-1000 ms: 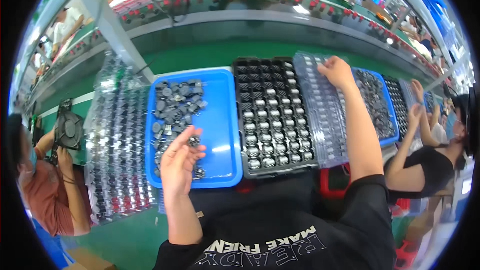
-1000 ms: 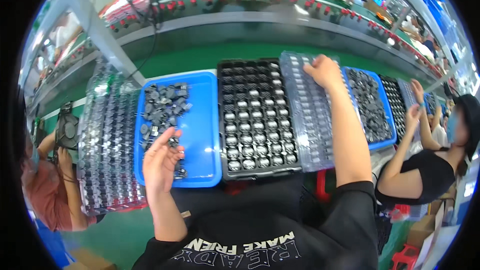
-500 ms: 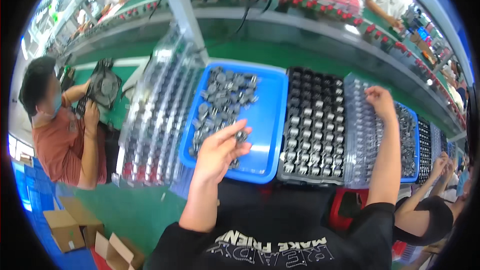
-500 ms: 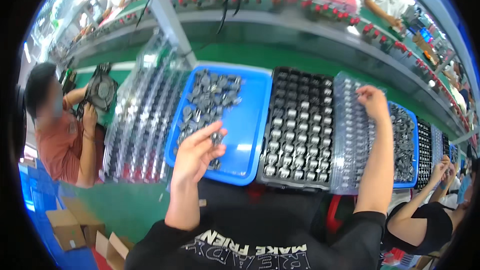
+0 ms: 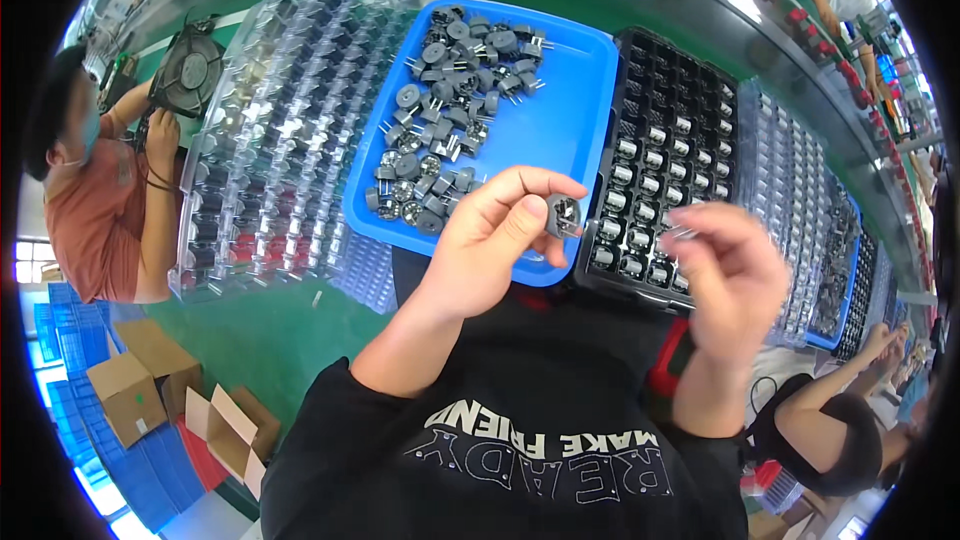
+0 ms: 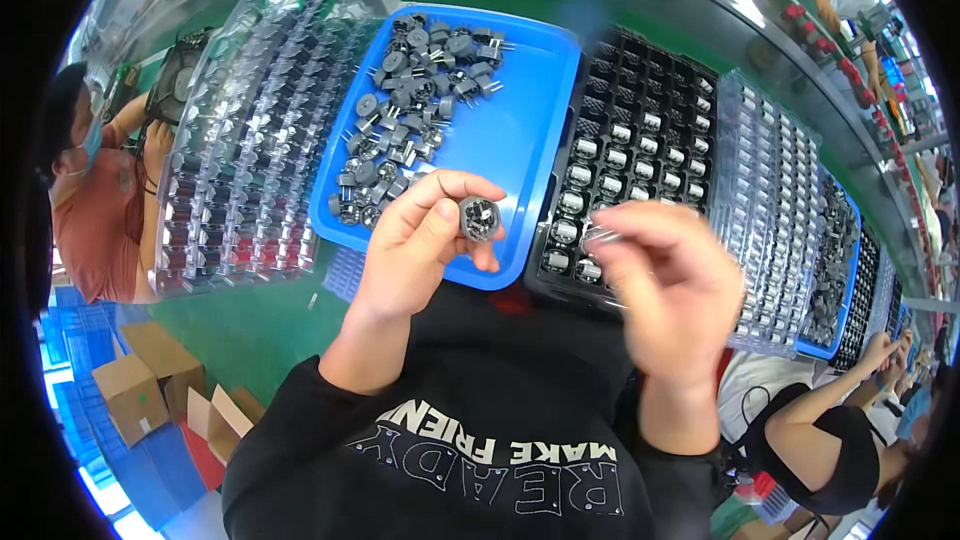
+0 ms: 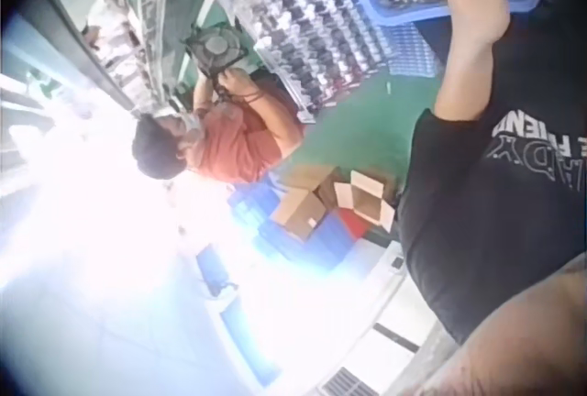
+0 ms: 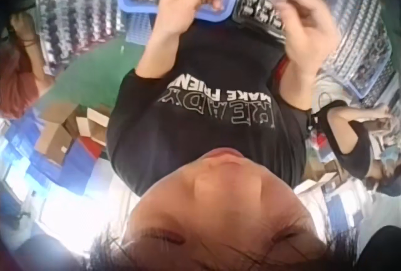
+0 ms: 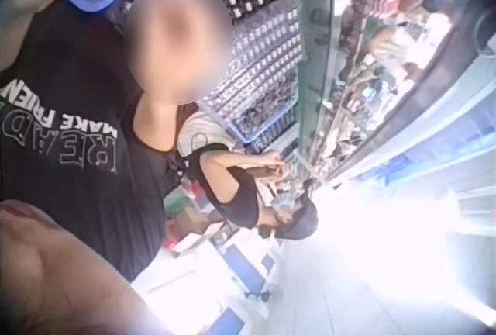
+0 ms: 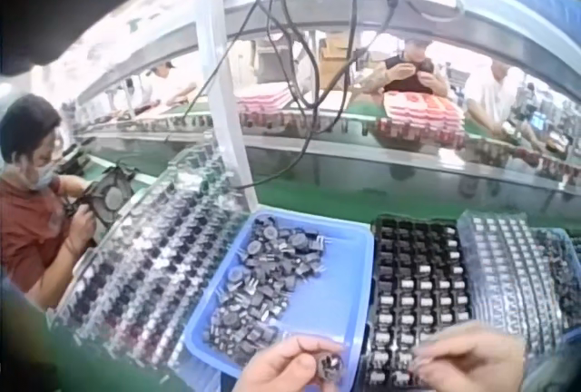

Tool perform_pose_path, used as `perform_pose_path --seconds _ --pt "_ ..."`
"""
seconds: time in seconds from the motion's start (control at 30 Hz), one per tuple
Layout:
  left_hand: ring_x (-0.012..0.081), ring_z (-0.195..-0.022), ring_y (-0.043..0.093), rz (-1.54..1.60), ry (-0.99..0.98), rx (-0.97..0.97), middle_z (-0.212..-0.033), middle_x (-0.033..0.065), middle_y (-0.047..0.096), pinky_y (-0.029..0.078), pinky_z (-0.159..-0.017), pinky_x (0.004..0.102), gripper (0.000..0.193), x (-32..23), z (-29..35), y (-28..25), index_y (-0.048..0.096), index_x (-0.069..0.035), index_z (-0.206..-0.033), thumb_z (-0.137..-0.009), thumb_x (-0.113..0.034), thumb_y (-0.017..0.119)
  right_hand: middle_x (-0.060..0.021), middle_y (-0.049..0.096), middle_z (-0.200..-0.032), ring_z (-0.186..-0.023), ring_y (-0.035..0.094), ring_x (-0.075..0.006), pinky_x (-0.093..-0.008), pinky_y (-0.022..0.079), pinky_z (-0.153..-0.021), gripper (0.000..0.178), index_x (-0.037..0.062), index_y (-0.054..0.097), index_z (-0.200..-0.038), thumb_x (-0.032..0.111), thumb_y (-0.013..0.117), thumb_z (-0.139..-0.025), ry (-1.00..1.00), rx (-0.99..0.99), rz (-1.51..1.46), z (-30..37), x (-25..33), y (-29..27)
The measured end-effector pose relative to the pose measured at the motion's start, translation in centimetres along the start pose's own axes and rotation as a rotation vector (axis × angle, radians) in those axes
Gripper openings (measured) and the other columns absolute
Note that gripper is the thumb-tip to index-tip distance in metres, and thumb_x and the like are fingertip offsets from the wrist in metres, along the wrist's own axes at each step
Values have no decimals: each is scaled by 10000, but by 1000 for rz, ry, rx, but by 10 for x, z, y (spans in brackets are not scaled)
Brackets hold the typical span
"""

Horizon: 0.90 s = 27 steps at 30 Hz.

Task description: Manually joining small metal components picked from different trays to assemble an electronic part.

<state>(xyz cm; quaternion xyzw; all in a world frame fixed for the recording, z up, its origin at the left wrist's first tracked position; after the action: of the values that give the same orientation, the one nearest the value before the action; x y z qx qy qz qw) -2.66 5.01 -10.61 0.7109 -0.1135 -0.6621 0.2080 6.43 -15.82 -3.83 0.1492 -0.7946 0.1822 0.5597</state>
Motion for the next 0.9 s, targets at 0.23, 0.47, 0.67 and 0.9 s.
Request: perform_pose_path --seconds 0.23,0.47,0.67,0.9 --pt "60 -846 579 -70 143 -12 -1028 18 664 483 -768 224 298 -1 6 22 625 14 -1259 -1082 -209 538 -128 734 -916 -808 699 -194 -289 550 -744 298 -22 752 -1004 1 875 -733 -254 3 219 12 -17 47" --pt "29 -891 540 -173 178 -5 -1070 7 660 455 -799 204 298 -4 7 14 631 28 -1255 -1077 -197 552 -121 743 -933 -836 708 -205 -288 555 -747 382 -13 756 -1003 184 920 -719 -347 -16 276 15 -25 52" --pt "26 -912 537 -190 140 -8 -1091 9 651 453 -808 206 286 -2 10 7 632 26 -1249 -1072 -188 562 -109 735 -917 -829 699 -206 -292 554 -738 380 2 761 -1004 209 916 -725 -342 -12 304 16 -28 57" --pt "86 -937 592 -208 105 -47 -1080 42 659 464 -828 242 321 -1 7 10 656 30 -1204 -1056 -246 589 -116 736 -911 -820 701 -214 -295 556 -728 370 8 761 -1008 195 913 -728 -328 33 344 10 -29 53"
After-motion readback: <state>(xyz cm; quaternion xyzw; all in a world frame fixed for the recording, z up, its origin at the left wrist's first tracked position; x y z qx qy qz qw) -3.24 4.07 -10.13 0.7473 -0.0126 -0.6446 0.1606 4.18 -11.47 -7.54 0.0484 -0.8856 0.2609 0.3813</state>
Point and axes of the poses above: each hand's wrist, its own z-axis away from the middle knuckle, its own y-axis out of the palm, x = y × z, the point moved 2 cm from there along -z, towards the middle knuckle
